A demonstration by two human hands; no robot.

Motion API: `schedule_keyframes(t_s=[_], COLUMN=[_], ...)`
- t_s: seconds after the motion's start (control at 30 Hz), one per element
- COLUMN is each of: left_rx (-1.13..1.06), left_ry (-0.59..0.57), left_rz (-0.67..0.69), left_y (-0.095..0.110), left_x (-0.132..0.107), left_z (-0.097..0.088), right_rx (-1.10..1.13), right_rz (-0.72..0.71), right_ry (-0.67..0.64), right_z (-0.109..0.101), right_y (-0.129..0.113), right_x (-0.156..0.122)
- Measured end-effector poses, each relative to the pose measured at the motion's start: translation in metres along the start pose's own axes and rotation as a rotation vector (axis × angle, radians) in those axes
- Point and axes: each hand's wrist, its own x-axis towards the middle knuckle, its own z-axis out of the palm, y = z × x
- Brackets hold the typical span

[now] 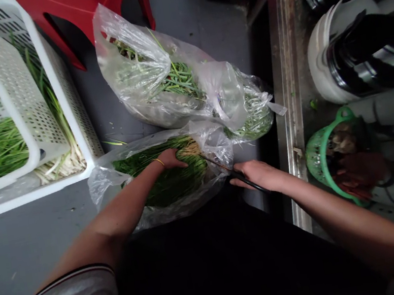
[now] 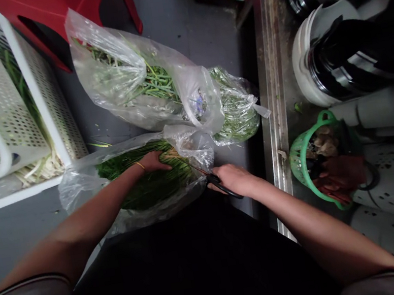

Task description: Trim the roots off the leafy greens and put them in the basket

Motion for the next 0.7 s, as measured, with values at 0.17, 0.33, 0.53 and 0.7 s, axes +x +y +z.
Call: schedule_keyframes(t_s=[0.17, 0.33, 0.53, 0.7], left_rx=[0.116, 0.020, -0.287, -0.564], left_ry=[0.081, -0.020, -0.142, -0.148], left_rz=[-0.009, -0.049, -0.111, -0.156], left_y=[0.004, 0.002, -0.007, -0.014], left_x=[-0.008, -0.005, -0.011, -0.015], left_z=[0.020, -0.006, -0.039, -0.043], right_rx=[0.018, 0.042, 0.262, 0.443], right_rz=[-0.028, -0.038, -0.007, 0.059], right_ry=[-0.026, -0.010, -0.081, -0.087], right_z=[0.000, 0.002, 0.014, 0.032], right_y=[-0.001, -0.001, -0.019, -0.033], right_x=[0.000, -0.003, 0.009, 0.054])
